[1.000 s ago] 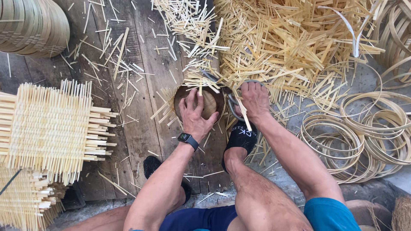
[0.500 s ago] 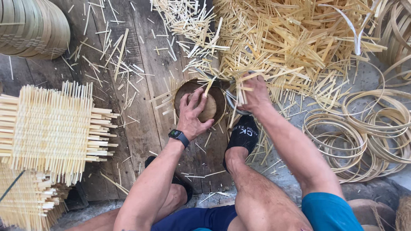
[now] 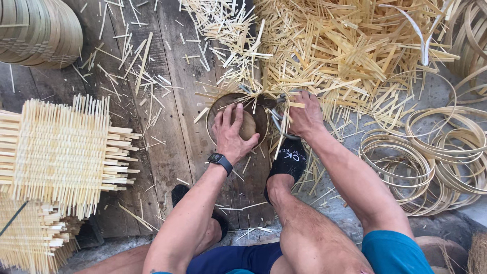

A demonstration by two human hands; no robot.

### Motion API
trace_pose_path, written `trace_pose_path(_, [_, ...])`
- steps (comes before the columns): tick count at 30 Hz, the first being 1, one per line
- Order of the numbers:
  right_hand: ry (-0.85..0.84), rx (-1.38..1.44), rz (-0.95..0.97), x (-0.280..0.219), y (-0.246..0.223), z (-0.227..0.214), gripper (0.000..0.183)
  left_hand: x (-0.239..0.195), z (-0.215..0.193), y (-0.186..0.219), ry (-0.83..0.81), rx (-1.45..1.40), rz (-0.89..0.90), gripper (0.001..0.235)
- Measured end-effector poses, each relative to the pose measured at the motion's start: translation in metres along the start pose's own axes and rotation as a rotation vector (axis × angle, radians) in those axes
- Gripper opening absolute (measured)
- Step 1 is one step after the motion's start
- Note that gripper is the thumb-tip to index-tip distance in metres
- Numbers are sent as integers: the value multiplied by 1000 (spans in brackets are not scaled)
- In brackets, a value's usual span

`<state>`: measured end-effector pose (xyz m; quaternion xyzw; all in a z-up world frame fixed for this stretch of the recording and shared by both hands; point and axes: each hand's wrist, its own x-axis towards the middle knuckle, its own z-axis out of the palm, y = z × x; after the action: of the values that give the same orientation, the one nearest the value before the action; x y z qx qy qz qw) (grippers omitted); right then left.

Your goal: The person weaves bamboo strips into a flat square base, places a circular wooden mold on top, and folds the vertical strips upward to form the basket body, securing them with a rim and trimming the excess strips with shears.

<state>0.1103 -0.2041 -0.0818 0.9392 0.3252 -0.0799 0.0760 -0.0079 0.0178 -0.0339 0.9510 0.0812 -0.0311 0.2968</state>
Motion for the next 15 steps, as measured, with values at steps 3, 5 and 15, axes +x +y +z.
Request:
trace_pose_path(3, [-253,254,-1,-13,19,9,32,1,-9,-2,-39,29,64,102])
trace_pose_path(5, [-214,191,-65,-21,36,12,44,1,-12,-2,-43,61,123,99])
trace_pose_path(15, [-160,166,0,-4,11,6,33,10,-22,-2,-183,54,162,96])
